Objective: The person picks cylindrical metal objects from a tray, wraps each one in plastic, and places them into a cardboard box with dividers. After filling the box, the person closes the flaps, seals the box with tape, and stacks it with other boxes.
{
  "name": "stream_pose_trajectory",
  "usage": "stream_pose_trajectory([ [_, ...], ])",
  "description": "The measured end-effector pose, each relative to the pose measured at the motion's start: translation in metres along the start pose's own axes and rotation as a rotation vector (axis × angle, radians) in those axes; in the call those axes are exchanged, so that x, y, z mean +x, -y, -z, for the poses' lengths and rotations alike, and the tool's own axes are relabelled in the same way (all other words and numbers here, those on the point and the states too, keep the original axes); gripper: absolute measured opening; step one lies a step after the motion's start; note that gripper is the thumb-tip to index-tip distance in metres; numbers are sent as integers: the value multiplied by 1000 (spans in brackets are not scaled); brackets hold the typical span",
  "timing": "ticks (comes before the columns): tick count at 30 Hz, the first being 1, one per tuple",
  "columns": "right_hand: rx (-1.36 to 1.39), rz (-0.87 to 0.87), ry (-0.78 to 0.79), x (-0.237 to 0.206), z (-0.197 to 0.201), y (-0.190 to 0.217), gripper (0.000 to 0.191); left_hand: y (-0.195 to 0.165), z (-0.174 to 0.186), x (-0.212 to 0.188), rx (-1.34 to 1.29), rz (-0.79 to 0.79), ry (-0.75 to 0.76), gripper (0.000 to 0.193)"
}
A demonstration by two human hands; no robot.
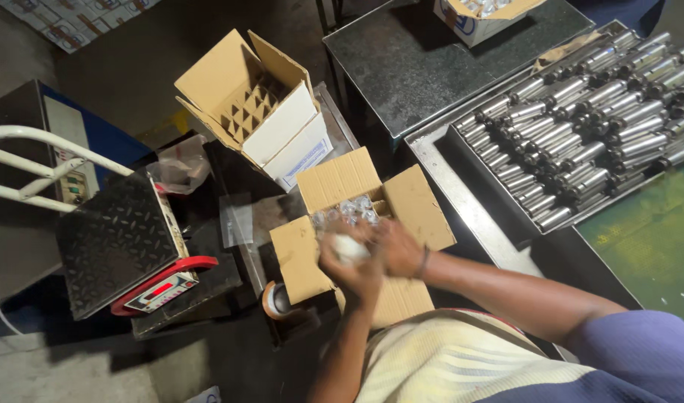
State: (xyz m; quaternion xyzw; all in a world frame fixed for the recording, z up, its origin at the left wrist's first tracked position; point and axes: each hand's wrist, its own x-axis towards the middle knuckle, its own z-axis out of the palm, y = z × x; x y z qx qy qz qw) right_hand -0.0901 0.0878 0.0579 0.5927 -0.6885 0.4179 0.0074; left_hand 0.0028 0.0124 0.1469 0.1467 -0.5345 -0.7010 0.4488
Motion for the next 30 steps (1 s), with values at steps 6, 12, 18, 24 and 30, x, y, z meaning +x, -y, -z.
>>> stream_pose_trajectory([
  [6, 1068, -45, 373, -61, -7, 50, 34, -29, 44, 13, -58, 322, 1522, 16],
  [12, 577, -342, 312, -32, -60, -28, 26, 71, 57, 40, -283, 356, 358, 22],
  [18, 341, -337, 196, -46, -56, -52, 26, 128, 60, 22, -236, 373, -465, 19],
  [24, 918, -935, 235, -90, -68, -63, 33, 130, 75, -8, -201, 600, 45, 40],
  [30, 138, -548, 191, -99, -68, -63, 39, 188, 79, -31, 50, 647, -119, 41],
])
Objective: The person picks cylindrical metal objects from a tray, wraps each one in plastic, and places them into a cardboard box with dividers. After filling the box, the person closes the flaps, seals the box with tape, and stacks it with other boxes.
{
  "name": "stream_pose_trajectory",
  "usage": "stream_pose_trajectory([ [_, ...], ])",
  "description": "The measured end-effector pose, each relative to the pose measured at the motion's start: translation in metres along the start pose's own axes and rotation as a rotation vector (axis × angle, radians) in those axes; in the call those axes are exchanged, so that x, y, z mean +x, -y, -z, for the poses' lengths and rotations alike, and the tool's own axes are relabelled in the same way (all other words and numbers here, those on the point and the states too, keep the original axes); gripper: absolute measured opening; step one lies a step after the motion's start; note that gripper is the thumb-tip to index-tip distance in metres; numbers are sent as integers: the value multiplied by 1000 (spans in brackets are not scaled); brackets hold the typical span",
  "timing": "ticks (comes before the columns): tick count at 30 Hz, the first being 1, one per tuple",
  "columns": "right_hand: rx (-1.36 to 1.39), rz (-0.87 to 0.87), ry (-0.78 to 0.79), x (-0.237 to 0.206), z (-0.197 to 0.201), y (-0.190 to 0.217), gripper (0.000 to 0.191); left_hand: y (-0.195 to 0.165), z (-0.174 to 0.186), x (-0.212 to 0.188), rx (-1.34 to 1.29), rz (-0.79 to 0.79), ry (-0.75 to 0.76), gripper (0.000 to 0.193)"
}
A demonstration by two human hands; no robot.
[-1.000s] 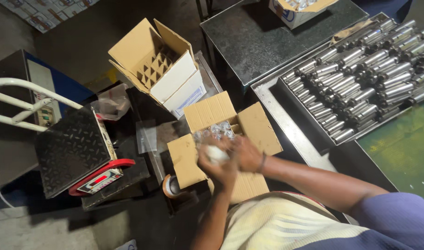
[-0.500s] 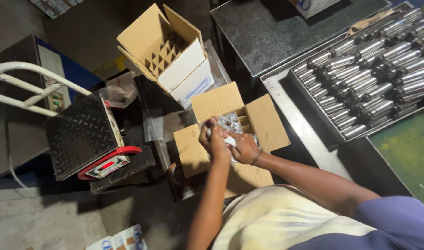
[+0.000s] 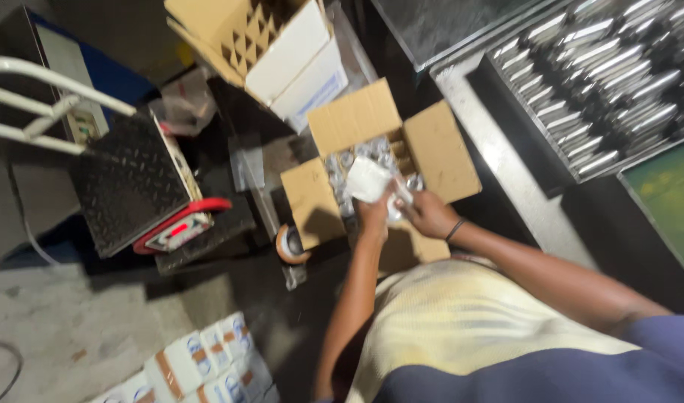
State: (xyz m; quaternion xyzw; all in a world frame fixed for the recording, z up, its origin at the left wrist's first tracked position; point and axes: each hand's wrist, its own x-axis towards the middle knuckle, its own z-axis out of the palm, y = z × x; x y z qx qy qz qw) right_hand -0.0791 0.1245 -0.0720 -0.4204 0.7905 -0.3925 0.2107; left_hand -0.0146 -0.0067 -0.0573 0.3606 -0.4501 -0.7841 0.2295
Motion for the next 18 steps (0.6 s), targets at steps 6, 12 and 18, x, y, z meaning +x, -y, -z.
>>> stream_pose_trajectory([
  [6, -128, -188, 54, -26, 46, 44, 34, -12, 3, 44, -193, 130, -189, 46],
  [12, 434, -431, 171, -45, 69, 52, 35, -16, -2, 4, -648, 147, 483, 56],
  [18, -169, 31, -308, -50, 66, 31, 37, 42, -26, -25, -228, 219, 357, 45],
])
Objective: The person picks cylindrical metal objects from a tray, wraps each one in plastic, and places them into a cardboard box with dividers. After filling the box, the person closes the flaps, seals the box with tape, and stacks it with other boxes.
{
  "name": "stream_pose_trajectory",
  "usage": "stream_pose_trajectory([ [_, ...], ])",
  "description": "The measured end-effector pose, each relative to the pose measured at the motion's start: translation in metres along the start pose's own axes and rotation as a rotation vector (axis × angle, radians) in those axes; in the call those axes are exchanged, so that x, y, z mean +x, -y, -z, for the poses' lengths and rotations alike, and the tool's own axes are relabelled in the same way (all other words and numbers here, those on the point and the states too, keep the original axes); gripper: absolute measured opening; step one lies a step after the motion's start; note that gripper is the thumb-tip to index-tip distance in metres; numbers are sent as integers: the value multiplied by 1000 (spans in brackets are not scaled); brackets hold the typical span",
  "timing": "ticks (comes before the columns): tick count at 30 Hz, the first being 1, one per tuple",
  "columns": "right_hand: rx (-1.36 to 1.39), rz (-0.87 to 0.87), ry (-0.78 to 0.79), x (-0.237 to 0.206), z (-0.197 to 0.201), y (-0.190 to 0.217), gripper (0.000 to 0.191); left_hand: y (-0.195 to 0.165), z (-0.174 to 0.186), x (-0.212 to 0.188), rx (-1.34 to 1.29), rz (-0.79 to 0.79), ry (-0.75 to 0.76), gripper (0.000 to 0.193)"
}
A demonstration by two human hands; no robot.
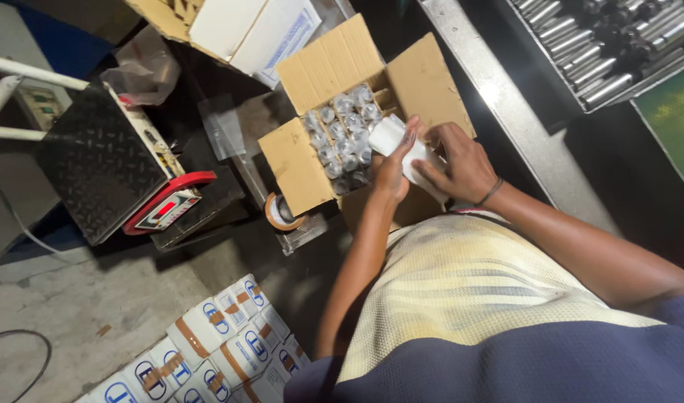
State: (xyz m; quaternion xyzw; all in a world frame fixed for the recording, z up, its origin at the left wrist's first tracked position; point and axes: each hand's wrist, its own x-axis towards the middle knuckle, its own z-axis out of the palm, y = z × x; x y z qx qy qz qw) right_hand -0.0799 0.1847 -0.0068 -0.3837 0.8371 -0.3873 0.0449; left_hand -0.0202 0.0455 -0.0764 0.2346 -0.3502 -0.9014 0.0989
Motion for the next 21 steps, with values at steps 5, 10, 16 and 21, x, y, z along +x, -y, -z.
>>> stream_pose_trajectory([
  [5, 775, -508, -156, 24, 36, -35, 31, 2, 37, -6, -144, 82, 94, 30],
  [10, 810, -172, 110, 18, 53, -36, 25, 2, 34, 10, -30, -33, 155, 29],
  [16, 463, -342, -124, 11, 43, -31, 25, 21, 0, -1, 169, 115, 18, 36],
  [21, 647, -429, 237, 20, 84, -64, 27, -14, 5, 2, 203, 98, -38, 31],
])
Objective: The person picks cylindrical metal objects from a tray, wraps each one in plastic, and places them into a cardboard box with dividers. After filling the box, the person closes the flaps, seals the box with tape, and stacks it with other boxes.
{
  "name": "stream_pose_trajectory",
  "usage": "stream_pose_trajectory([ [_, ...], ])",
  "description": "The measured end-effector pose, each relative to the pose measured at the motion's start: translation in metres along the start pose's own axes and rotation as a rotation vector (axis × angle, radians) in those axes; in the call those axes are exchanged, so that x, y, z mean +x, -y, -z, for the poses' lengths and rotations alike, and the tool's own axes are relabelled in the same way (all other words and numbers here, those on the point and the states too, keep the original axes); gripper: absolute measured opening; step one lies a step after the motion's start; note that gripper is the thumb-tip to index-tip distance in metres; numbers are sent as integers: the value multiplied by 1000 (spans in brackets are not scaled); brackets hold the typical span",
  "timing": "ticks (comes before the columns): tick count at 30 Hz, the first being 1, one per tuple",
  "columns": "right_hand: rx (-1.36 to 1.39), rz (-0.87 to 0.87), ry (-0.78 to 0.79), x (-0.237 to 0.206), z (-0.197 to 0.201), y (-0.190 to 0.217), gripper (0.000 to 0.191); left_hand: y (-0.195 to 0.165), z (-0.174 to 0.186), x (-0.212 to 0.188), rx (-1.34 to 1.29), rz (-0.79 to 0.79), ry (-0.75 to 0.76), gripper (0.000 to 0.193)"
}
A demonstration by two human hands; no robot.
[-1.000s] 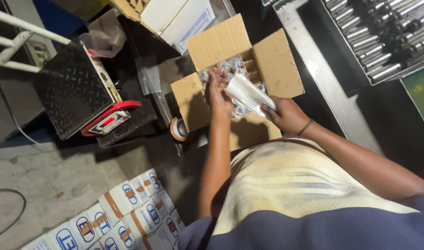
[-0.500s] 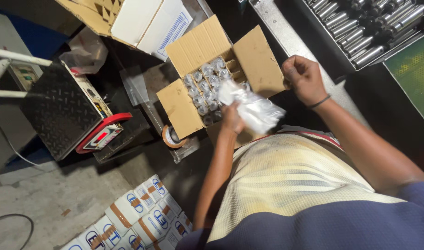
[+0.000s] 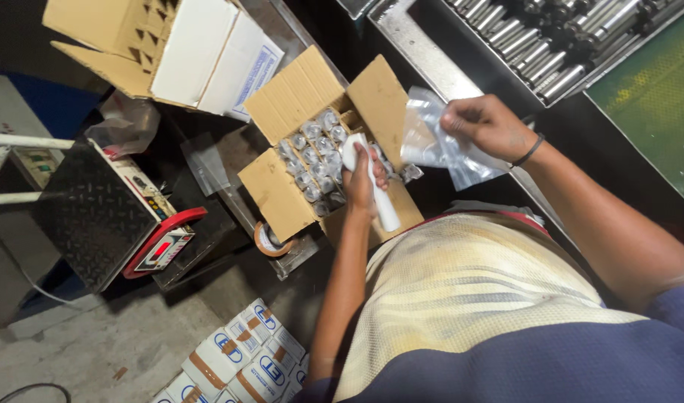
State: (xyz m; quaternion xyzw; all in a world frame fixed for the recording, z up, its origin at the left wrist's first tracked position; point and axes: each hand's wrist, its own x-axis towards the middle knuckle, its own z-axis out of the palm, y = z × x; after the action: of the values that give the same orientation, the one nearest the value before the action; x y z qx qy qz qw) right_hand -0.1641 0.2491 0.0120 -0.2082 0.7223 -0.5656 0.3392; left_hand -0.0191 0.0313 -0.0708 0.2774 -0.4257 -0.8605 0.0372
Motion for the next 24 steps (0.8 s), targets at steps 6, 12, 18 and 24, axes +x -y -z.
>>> stream_pose_trajectory([
  [6, -718, 138, 37, -22, -9, 17, 35, -25, -53, -4, 1042, -478, 25, 24],
  [12, 133, 17, 139, -27, -20, 40, 72, -42, -74, -40, 769, -415, -104, 47],
  [18, -985, -150, -610, 31, 114, -6, 59, -78, -54, -63, 1274, -496, -316, 31],
  [24, -827, -390, -1018, 68, 215, -65, 74, -87, -64, -75, 1137, -620, -394, 36],
])
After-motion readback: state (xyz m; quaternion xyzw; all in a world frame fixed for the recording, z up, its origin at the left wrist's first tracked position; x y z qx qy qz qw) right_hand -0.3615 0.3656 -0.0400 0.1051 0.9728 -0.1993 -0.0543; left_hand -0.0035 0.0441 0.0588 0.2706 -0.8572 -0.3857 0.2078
